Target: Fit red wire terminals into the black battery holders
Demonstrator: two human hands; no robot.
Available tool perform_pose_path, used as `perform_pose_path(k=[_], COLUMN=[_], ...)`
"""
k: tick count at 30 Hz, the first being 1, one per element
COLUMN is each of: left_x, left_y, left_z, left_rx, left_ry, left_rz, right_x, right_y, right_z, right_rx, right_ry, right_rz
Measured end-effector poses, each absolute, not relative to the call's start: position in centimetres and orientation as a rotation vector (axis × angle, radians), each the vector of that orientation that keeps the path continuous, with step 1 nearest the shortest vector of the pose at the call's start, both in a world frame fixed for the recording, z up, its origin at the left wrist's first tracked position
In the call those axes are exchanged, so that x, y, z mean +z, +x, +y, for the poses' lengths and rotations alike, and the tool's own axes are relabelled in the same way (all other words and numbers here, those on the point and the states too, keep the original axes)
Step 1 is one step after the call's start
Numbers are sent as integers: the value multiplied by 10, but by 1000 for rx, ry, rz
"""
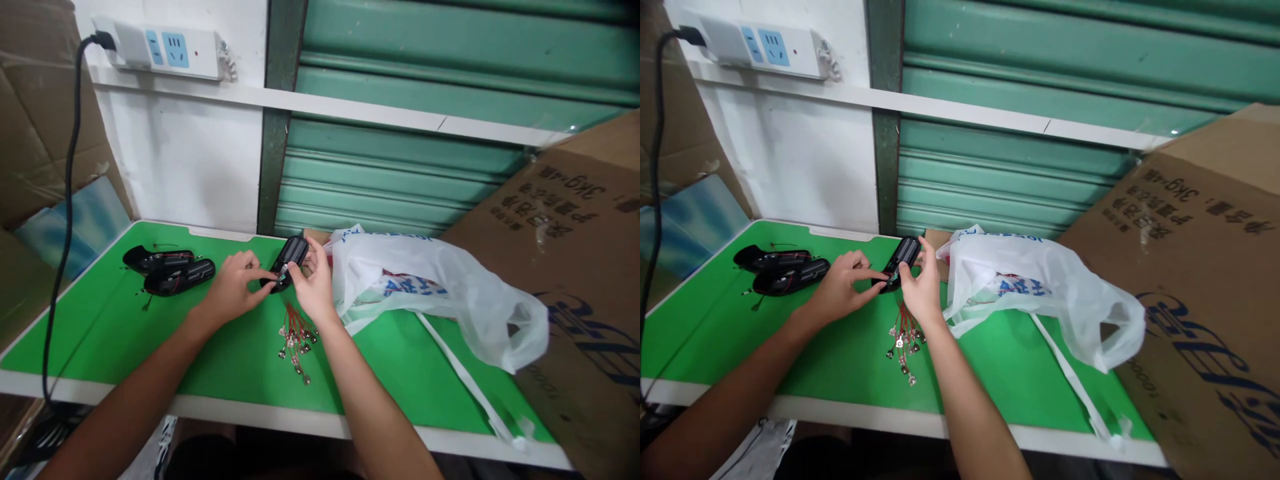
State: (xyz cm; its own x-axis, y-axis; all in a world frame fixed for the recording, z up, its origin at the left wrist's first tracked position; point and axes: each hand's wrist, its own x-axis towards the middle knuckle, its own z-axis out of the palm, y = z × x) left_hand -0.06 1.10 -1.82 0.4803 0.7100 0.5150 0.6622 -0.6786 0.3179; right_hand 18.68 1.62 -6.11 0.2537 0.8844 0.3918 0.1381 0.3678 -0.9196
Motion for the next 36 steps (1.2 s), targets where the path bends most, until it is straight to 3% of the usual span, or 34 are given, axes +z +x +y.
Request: perform_pose_path(k=[17,36], left_x=[-33,-32], left_y=[13,8], left_z=[7,11], left_rx=[1076,1160], left_ry=[2453,2539], left_rz=[1643,1552], right_x=[-55,-66], right_y=[165,160], right_z=[3,7], right_rx=[641,711], right_ry=[-1118,-1132], right_rz=[-1239,-1177])
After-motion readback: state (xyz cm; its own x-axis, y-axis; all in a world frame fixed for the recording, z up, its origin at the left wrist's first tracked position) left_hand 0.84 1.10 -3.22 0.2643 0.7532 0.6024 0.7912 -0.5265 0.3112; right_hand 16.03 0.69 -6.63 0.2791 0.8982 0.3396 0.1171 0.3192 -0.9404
